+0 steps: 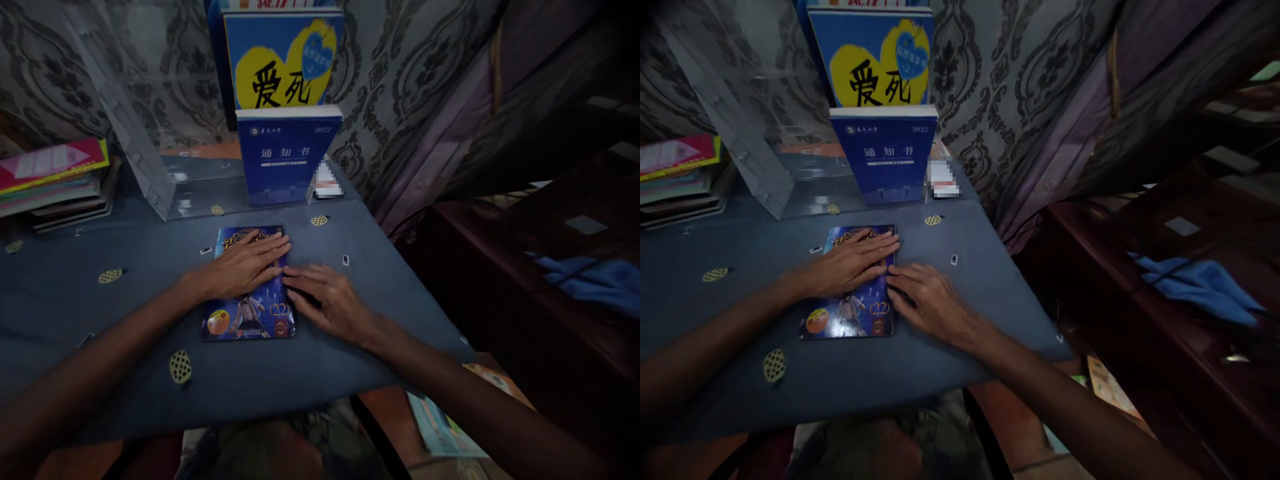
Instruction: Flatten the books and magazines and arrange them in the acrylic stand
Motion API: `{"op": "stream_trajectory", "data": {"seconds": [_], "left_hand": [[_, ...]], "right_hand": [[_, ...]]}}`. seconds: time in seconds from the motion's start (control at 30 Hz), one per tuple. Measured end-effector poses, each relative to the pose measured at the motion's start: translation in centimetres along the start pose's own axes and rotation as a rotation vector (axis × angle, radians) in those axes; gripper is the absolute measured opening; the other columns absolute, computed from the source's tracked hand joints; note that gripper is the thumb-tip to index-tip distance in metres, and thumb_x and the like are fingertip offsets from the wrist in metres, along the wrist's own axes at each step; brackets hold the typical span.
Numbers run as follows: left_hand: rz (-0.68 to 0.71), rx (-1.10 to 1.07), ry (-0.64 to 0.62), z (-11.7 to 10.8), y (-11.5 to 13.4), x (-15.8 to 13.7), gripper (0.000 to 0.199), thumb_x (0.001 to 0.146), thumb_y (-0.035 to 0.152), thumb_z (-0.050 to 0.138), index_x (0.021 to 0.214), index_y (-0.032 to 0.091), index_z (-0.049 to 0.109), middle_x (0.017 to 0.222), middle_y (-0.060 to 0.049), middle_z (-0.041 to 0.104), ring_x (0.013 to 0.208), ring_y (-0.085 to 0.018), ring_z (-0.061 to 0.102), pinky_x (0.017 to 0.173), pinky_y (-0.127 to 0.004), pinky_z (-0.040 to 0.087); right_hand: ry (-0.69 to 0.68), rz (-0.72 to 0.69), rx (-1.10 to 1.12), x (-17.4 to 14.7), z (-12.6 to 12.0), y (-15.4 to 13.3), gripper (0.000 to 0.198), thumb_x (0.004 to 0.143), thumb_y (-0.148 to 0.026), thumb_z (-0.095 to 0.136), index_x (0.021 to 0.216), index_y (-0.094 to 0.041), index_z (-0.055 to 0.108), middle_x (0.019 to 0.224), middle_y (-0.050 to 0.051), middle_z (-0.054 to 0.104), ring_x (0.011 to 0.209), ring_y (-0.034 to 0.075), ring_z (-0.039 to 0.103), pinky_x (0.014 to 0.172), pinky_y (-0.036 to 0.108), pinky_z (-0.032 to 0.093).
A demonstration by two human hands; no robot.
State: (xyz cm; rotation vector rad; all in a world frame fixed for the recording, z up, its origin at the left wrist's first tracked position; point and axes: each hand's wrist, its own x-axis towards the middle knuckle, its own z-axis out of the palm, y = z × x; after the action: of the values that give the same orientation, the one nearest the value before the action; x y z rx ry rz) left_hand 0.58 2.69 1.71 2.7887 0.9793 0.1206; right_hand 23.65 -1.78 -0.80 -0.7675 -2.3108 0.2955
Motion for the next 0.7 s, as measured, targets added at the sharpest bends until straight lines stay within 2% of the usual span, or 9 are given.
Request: {"op": "stream_trajectory", "data": {"seconds": [0.1, 0.23, 0.4, 0.7], "left_hand": [[0.046, -0.02, 0.005, 0.2, 1.1, -0.9, 0.057, 0.109, 0.048, 0.023, 0.158, 0.019, 0.029, 0.164, -0.009, 0.032, 0.154, -0.02, 0.024, 0.126, -0.047, 0.014], [0.081, -0.035, 0.0, 0.5, 2.4, -2.0, 0.059, 0.108, 0.049, 0.024, 0.159, 0.02, 0.025, 0.164, -0.009, 0.03, 0.154, -0.021, 0.025, 0.126, -0.047, 0.014], [0.089, -0.053, -0.03, 0.4, 4.3, -3.5, 0.064, 0.106, 0.056, 0.026, 0.158, 0.019, 0.03, 0.163, -0.011, 0.031, 0.153, -0.022, 0.027, 0.127, -0.044, 0.012], [0.157, -0.117, -0.06, 0.6, 7.5, -6.2, 0.064, 0.106, 0.051, 0.036, 0.159, 0.017, 0.027, 0.164, -0.011, 0.029, 0.153, -0.023, 0.025, 0.127, -0.045, 0.007]], "right_hand": [[0.064, 0.0, 0.034, 0.2, -0.1, 0.0, 0.022, 0.097, -0.022, 0.054, 0.102, -0.017, 0.075, 0.107, 0.011, 0.078, 0.096, 0.024, 0.075, 0.086, 0.043, 0.061], [0.128, 0.073, 0.096, 0.4, -0.6, -0.1, 0.023, 0.098, -0.02, 0.051, 0.097, -0.02, 0.074, 0.094, 0.006, 0.079, 0.087, 0.019, 0.074, 0.082, 0.038, 0.061], [0.117, 0.146, 0.134, 0.5, -0.8, -0.4, 0.023, 0.098, -0.021, 0.051, 0.094, -0.022, 0.073, 0.096, 0.006, 0.078, 0.09, 0.019, 0.074, 0.084, 0.036, 0.06], [0.134, 0.083, 0.155, 0.4, -0.4, -0.1, 0.019, 0.097, -0.019, 0.054, 0.094, -0.019, 0.073, 0.096, 0.007, 0.079, 0.088, 0.018, 0.073, 0.082, 0.034, 0.059]]}}
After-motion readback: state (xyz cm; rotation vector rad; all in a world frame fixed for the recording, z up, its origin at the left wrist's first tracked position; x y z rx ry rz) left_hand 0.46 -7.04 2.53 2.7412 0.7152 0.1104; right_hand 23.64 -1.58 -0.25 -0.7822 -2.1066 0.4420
